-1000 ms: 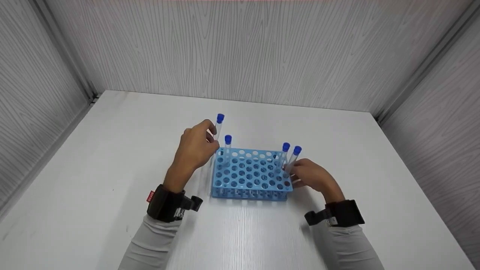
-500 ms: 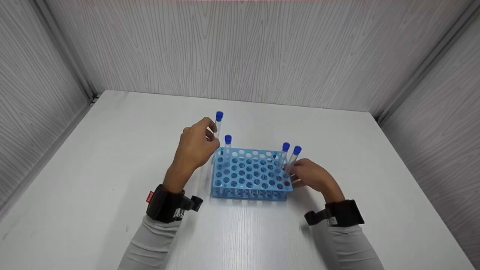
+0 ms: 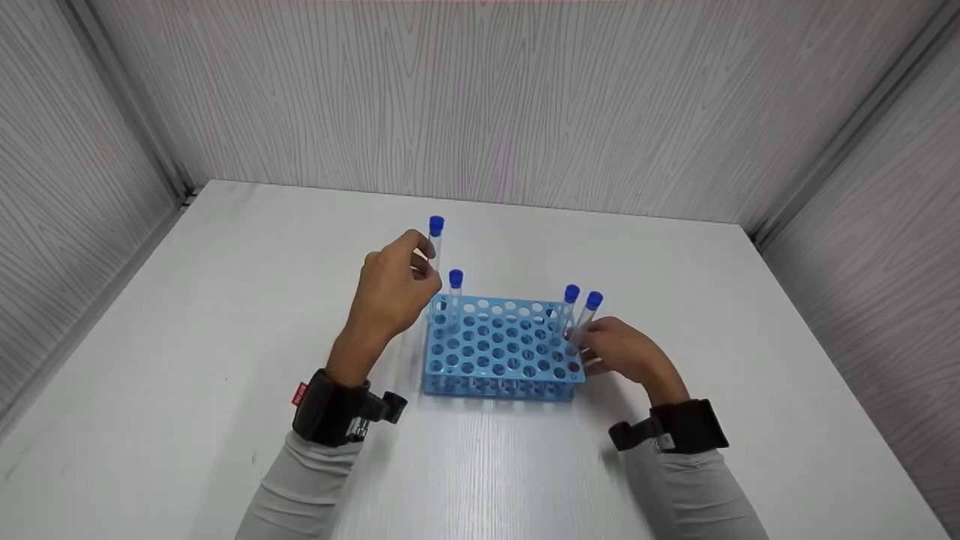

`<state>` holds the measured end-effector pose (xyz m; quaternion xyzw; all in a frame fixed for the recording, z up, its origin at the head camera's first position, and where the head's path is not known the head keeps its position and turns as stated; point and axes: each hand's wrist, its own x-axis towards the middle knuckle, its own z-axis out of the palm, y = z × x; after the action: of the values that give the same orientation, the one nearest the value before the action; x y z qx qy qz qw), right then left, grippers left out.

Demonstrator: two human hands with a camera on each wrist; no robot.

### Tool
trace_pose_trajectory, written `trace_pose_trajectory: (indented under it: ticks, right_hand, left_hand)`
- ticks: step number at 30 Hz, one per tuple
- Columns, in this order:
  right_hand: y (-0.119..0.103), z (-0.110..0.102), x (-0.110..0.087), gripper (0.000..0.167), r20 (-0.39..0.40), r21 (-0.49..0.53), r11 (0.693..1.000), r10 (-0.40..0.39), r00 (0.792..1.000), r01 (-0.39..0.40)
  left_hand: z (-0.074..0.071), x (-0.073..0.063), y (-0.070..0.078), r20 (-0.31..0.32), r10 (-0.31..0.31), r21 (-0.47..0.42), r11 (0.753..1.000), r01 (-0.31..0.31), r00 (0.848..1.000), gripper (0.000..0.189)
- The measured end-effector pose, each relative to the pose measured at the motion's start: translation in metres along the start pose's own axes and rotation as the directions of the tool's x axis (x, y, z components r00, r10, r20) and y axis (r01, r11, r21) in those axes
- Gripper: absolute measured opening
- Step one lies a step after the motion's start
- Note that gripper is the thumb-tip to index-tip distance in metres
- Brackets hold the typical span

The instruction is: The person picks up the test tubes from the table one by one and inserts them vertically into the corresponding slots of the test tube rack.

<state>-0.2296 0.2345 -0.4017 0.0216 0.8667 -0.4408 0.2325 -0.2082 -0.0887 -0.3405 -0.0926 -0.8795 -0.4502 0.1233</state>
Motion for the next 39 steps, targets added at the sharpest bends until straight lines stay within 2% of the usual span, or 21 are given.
trace_pose_trajectory:
  ticks: [6, 23, 31, 39]
  right_hand:
    - [0.001, 0.001, 0.001, 0.036, -0.024, -0.006, 1.0, 0.014, 1.0, -0.014]
    - [0.001, 0.001, 0.0, 0.038, -0.021, 0.013, 1.0, 0.024, 0.999, -0.024]
    - [0.0, 0.001, 0.002, 0.036, -0.005, 0.016, 1.0, 0.018, 1.0, -0.018]
    - [0.0, 0.0, 0.002, 0.034, 0.008, 0.021, 1.0, 0.02, 1.0, -0.02]
  left_hand:
    - [0.001, 0.0, 0.001, 0.009, -0.01, 0.006, 1.0, 0.01, 1.0, 0.024]
    - [0.006, 0.002, 0.0, 0.068, -0.054, 0.039, 0.998, 0.051, 0.996, 0.02]
    - [0.008, 0.002, -0.001, 0.084, -0.04, 0.057, 0.998, 0.035, 0.996, 0.017]
    - [0.01, 0.003, -0.002, 0.114, -0.087, 0.087, 0.993, 0.077, 0.99, 0.024]
